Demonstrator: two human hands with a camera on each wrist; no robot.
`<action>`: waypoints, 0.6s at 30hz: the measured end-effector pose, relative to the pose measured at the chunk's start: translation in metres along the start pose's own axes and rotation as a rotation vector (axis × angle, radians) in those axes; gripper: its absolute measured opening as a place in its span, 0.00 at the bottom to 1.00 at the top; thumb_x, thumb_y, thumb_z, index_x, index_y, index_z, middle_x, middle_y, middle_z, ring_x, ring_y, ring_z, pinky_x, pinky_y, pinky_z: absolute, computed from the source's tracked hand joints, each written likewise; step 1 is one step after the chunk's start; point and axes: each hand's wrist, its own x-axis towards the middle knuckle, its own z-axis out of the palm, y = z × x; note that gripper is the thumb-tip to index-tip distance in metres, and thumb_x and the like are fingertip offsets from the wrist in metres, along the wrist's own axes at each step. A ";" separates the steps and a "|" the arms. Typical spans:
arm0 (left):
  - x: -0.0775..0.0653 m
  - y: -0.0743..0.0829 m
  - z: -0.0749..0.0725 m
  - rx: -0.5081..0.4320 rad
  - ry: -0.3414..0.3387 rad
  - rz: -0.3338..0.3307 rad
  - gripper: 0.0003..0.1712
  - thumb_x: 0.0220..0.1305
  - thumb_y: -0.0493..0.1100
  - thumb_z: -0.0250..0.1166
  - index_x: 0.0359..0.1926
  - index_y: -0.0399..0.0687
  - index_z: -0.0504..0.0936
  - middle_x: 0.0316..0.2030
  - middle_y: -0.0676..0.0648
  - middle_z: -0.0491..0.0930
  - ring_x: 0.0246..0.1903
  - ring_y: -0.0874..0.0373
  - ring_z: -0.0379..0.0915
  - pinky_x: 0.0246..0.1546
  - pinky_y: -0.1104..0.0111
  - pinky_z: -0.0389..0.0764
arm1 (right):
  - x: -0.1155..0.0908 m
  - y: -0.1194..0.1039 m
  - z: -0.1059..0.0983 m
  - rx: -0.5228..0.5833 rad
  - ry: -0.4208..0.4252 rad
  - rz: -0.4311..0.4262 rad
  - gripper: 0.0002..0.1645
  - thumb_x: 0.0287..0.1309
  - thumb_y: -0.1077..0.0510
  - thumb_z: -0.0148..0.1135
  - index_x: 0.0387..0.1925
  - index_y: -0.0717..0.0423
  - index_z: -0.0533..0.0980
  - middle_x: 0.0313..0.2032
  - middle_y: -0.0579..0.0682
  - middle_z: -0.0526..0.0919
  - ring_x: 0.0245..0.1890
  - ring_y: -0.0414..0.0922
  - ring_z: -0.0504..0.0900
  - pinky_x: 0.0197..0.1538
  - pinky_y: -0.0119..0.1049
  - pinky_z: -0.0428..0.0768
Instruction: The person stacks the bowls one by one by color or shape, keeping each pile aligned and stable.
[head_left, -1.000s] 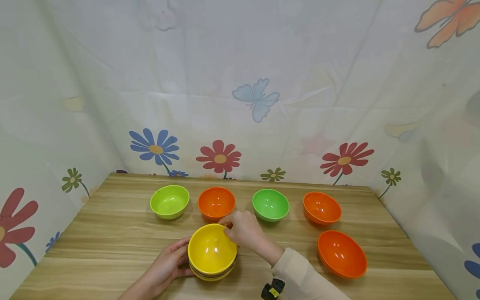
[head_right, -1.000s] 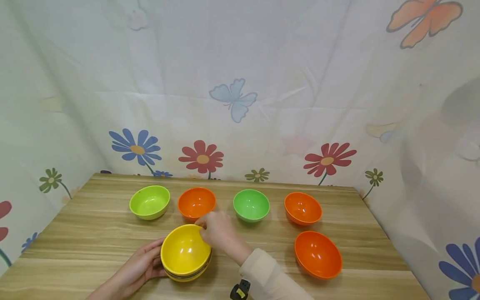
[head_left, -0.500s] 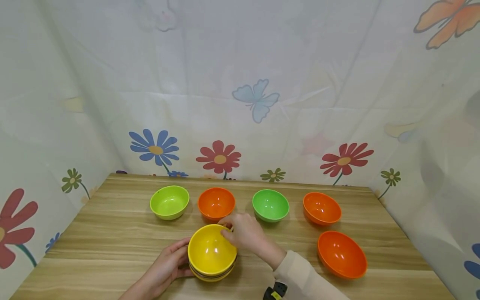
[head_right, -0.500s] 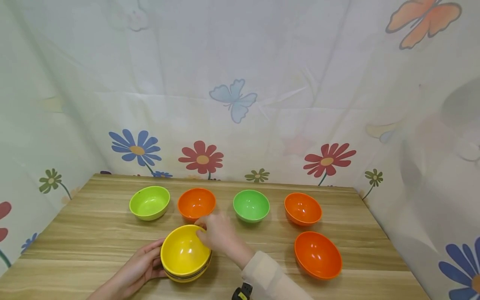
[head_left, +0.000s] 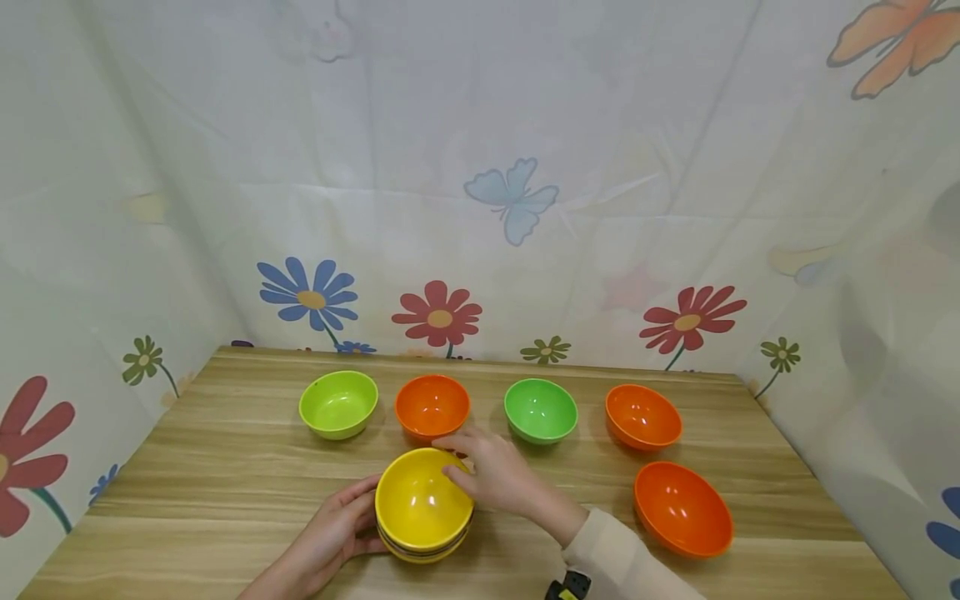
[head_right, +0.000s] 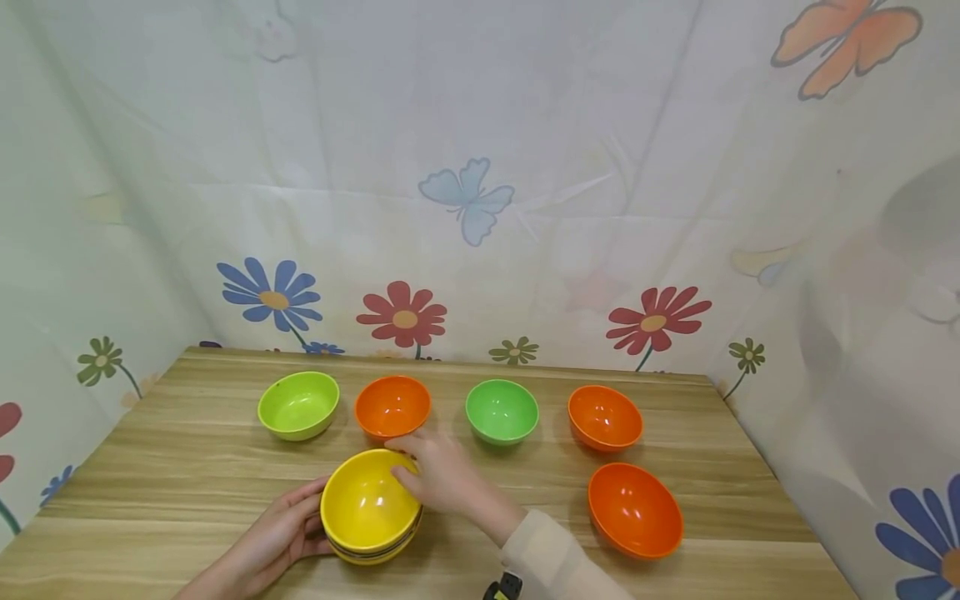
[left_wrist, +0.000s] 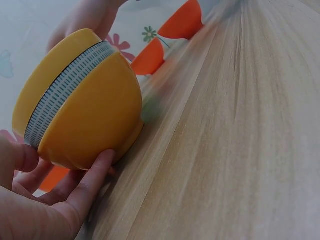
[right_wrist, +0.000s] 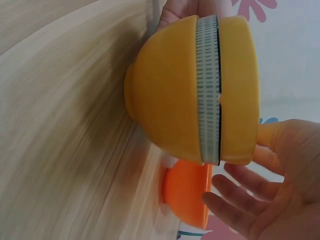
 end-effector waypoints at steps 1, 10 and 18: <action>0.000 0.000 0.000 0.000 0.001 0.000 0.38 0.66 0.53 0.53 0.68 0.35 0.53 0.59 0.37 0.69 0.47 0.55 0.75 0.44 0.54 0.78 | -0.001 0.001 -0.001 0.002 0.011 -0.010 0.20 0.58 0.54 0.60 0.52 0.52 0.76 0.48 0.49 0.79 0.44 0.43 0.78 0.46 0.33 0.78; 0.000 0.001 0.000 0.002 -0.001 0.002 0.38 0.67 0.53 0.52 0.68 0.34 0.53 0.60 0.38 0.68 0.47 0.55 0.75 0.43 0.54 0.79 | -0.016 0.009 -0.008 0.010 0.132 -0.125 0.19 0.56 0.56 0.61 0.51 0.50 0.76 0.50 0.49 0.78 0.52 0.45 0.76 0.53 0.42 0.76; -0.001 0.000 0.000 0.001 0.006 -0.004 0.38 0.66 0.53 0.53 0.68 0.34 0.53 0.59 0.38 0.69 0.47 0.55 0.75 0.44 0.53 0.78 | -0.033 0.023 -0.014 -0.064 0.245 -0.246 0.20 0.49 0.60 0.66 0.47 0.52 0.77 0.45 0.48 0.79 0.47 0.42 0.77 0.50 0.37 0.78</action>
